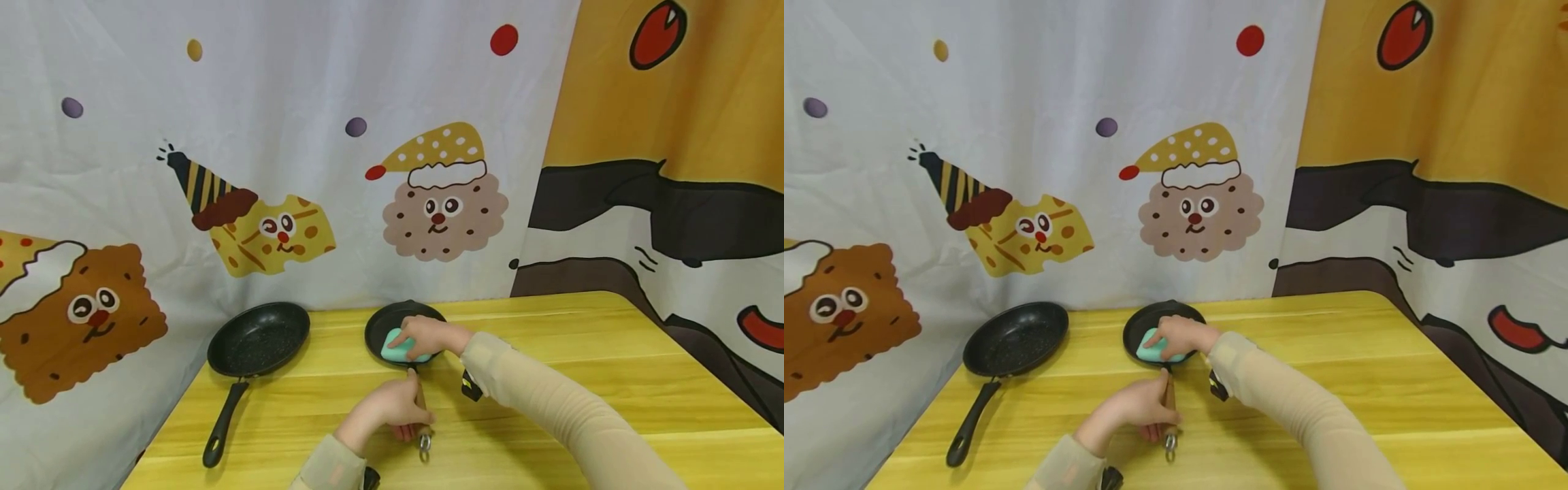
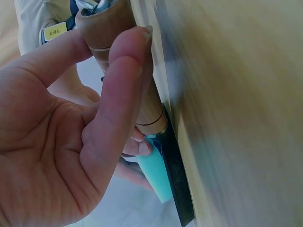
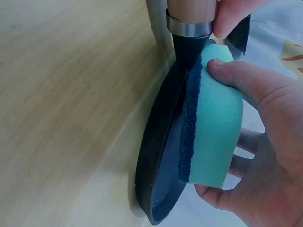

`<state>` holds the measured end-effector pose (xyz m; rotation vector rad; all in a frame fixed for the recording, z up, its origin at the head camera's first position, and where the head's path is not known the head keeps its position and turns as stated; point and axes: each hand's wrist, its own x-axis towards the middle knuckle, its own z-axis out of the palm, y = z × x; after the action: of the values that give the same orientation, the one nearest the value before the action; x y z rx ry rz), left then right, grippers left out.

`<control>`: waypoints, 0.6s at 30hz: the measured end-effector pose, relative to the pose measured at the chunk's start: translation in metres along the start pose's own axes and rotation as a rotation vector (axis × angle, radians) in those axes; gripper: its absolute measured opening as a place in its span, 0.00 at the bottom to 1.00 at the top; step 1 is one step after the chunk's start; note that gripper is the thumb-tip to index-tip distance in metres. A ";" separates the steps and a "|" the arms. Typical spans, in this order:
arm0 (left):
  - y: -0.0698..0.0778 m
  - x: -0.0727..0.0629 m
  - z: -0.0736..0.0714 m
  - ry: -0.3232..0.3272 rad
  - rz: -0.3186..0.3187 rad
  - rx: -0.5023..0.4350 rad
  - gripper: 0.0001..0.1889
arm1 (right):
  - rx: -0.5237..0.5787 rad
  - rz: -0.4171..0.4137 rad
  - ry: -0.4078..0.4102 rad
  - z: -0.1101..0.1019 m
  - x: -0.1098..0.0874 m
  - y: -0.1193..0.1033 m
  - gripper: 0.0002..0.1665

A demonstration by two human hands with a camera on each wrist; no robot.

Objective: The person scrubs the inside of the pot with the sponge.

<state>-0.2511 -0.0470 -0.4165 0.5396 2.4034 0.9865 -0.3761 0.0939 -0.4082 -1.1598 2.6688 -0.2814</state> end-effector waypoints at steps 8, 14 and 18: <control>0.001 0.001 0.000 0.002 0.009 0.001 0.50 | 0.011 0.021 0.008 0.004 0.004 -0.001 0.26; 0.000 0.001 0.000 0.004 0.007 -0.002 0.50 | 0.025 0.028 0.012 0.005 0.006 0.000 0.26; 0.000 0.001 0.000 0.000 0.007 0.004 0.50 | 0.033 0.024 0.012 0.007 0.007 0.001 0.26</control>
<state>-0.2519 -0.0470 -0.4166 0.5503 2.4052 0.9844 -0.3793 0.0886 -0.4157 -1.1188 2.6763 -0.3288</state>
